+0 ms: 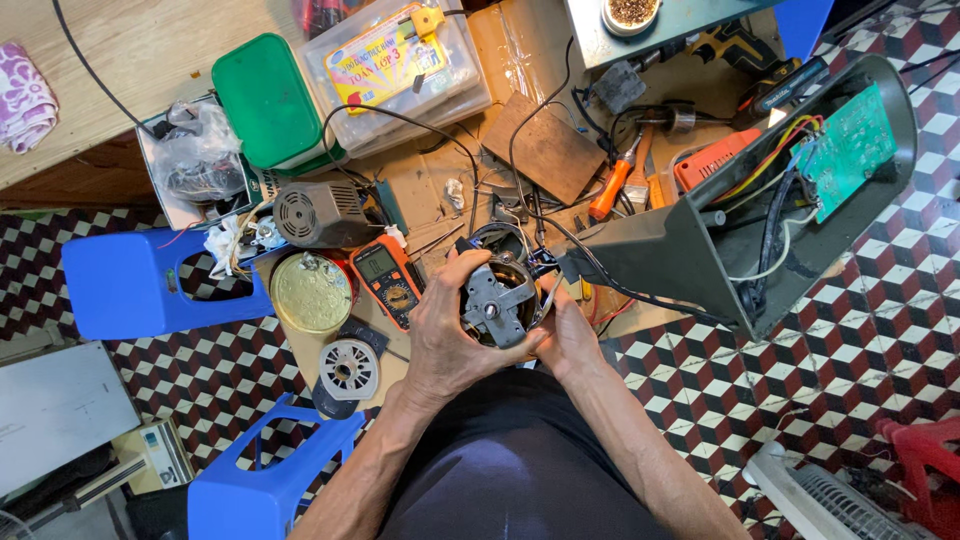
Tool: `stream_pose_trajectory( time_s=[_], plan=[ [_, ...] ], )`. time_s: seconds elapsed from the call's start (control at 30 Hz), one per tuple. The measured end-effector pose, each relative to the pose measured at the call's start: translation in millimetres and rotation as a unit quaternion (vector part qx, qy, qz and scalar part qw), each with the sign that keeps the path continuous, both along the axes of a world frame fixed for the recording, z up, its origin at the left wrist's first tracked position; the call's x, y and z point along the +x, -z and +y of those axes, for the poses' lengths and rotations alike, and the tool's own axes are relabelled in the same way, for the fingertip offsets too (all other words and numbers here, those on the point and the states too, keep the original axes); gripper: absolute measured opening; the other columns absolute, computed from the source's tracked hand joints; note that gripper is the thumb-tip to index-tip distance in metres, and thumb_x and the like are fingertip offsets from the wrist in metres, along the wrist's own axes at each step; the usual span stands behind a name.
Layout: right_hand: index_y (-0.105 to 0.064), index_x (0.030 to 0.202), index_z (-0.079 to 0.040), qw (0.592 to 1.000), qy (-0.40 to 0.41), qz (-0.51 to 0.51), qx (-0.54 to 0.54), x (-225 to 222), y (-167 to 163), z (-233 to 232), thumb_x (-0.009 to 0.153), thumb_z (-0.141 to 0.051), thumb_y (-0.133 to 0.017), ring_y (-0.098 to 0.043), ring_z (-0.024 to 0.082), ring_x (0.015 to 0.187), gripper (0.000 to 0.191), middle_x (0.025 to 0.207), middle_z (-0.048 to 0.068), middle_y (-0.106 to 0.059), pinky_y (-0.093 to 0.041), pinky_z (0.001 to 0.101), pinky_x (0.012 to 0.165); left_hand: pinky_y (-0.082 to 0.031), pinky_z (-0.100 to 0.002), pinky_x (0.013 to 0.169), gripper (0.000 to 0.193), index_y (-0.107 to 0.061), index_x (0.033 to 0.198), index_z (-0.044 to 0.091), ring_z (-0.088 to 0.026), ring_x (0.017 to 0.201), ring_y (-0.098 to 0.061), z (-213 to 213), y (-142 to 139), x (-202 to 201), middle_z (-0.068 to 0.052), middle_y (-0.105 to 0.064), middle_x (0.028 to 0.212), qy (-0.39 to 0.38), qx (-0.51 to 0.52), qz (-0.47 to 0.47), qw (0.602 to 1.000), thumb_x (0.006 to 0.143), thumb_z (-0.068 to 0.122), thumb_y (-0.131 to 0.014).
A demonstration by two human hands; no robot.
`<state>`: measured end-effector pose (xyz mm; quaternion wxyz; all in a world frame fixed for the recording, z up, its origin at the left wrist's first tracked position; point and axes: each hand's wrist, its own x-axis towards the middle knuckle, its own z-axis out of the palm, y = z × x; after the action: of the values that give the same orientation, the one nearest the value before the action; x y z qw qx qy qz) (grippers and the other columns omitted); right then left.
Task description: The person disassembles a small electric motor, removes the rotor, and uses a multimeter to test the windings. They then reassemble the motor and use a heat gun to apply heat to the housing.
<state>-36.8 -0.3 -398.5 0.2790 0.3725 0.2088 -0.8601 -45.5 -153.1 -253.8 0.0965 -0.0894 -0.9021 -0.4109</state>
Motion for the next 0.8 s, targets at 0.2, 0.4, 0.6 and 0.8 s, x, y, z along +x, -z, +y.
stream_pose_trajectory(
  time_s=[0.2,0.4,0.6,0.8],
  plan=[
    [-0.065,0.122,-0.010,0.997,-0.012,-0.056,0.061,-3,-1,6,0.098,-0.033,-0.057,-0.070,0.021,0.104,0.034,0.114,0.007,-0.073,-0.061,0.0421,0.086,-0.059,-0.039,0.094,0.100,-0.050,0.135,0.004,-0.029,0.110,-0.069,-2,-4,0,-0.013,-0.064,0.125,-0.020,0.016,-0.041,0.999,0.058,0.044,-0.100],
    [-0.067,0.125,-0.011,0.998,0.005,0.034,0.045,6,-2,20,0.100,-0.034,-0.068,-0.069,0.018,0.092,0.034,0.110,0.006,-0.072,-0.059,0.0315,0.072,-0.056,-0.041,0.096,0.096,-0.051,0.135,0.005,-0.030,0.111,-0.067,-7,-1,-4,-0.014,-0.064,0.124,-0.023,-0.004,-0.018,1.000,0.061,0.044,-0.098],
    [-0.066,0.120,-0.010,0.995,0.035,0.031,0.084,19,-13,46,0.094,-0.031,-0.067,-0.072,0.019,0.097,0.034,0.111,0.007,-0.072,-0.063,0.0343,0.078,-0.057,-0.041,0.090,0.091,-0.054,0.133,0.006,-0.028,0.106,-0.069,-15,7,-13,-0.012,-0.065,0.117,-0.025,-0.016,-0.035,0.999,0.063,0.045,-0.096],
    [-0.066,0.120,-0.010,0.987,0.107,-0.014,0.122,30,-10,88,0.086,-0.023,-0.078,-0.069,0.021,0.106,0.039,0.115,0.006,-0.072,-0.058,0.0368,0.091,-0.058,-0.040,0.083,0.089,-0.054,0.132,0.009,-0.026,0.095,-0.071,-13,25,-27,-0.010,-0.068,0.106,-0.021,-0.023,-0.028,0.999,0.063,0.047,-0.096]
  ],
)
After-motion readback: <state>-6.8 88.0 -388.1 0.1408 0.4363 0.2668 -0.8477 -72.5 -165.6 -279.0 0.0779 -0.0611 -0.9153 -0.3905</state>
